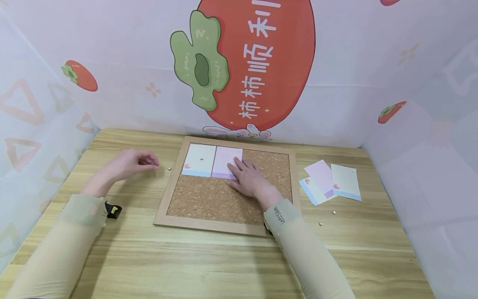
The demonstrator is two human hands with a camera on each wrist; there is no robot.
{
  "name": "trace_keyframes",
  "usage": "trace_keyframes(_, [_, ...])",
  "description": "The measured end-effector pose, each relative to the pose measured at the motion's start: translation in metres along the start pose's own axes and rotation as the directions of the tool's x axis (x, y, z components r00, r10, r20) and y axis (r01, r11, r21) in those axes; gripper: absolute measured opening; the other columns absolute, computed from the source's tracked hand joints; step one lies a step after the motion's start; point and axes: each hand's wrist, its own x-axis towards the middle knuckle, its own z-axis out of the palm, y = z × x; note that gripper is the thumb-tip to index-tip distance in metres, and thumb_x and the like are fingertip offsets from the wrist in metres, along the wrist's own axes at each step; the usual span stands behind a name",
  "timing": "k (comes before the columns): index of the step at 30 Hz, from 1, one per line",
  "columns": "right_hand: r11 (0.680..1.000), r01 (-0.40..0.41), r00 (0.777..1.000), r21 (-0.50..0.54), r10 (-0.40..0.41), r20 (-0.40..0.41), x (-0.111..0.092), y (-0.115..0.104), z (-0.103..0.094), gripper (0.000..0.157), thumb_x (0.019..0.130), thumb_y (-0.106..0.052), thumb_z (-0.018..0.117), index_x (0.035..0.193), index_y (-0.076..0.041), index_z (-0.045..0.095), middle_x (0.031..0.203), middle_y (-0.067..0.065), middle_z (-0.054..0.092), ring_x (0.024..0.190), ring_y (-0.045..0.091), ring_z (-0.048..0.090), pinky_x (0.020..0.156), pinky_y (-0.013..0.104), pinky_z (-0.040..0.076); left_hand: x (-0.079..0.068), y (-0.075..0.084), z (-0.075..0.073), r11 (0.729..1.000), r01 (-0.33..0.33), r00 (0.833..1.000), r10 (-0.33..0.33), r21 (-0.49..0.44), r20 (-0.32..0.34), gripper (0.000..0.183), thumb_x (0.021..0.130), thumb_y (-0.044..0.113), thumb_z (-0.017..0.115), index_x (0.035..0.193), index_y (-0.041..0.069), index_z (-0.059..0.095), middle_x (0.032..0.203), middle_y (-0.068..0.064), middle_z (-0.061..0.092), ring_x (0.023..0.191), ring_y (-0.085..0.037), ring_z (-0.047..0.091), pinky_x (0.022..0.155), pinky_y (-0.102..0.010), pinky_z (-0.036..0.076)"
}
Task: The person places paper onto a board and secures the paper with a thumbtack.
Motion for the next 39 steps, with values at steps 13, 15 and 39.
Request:
trace_keyframes(13, [0.999,0.017,1.0,0.03,-0.017,-0.013,0.0,0.001,0.001,0.069,0.102,-0.048,0.049,0.16,-0.021,0.024,0.17,0.009,0.014,0.157,0.036,0.012,0.125,0.061,0.016,0.005,0.024,0.008,1.0,0.0,1.0,0.0,-0.024,-0.02,0.015,0.09,0.02,0.075,0.103,0.013,0.079,0.099,-0.004,0.079,0.092,-0.021,0.074,0.081,-0.039,0.059])
trace_keyframes(15, [0.999,0.018,1.0,0.03,-0.018,-0.014,0.0,0.001,0.001,0.069,0.102,-0.048,0.049,0.16,-0.021,0.024,0.17,0.009,0.014,0.157,0.036,0.012,0.124,0.061,0.016,0.006,0.027,0.009,1.0,0.0,1.0,0.0,-0.03,-0.022,0.018,0.09,0.022,0.075,0.105,0.013,0.078,0.101,-0.004,0.079,0.094,-0.021,0.075,0.083,-0.04,0.059])
trace_keyframes(39, [0.999,0.019,1.0,0.028,-0.019,-0.009,-0.001,0.0,0.001,0.069,0.103,-0.048,0.048,0.161,-0.022,0.023,0.17,0.008,0.013,0.157,0.035,0.01,0.125,0.06,0.016,0.018,0.055,0.022,0.994,-0.106,0.991,0.107,-0.024,0.083,0.018,0.096,0.023,0.066,0.094,0.01,0.078,0.083,-0.004,0.076,0.077,-0.017,0.071,0.074,-0.03,0.059])
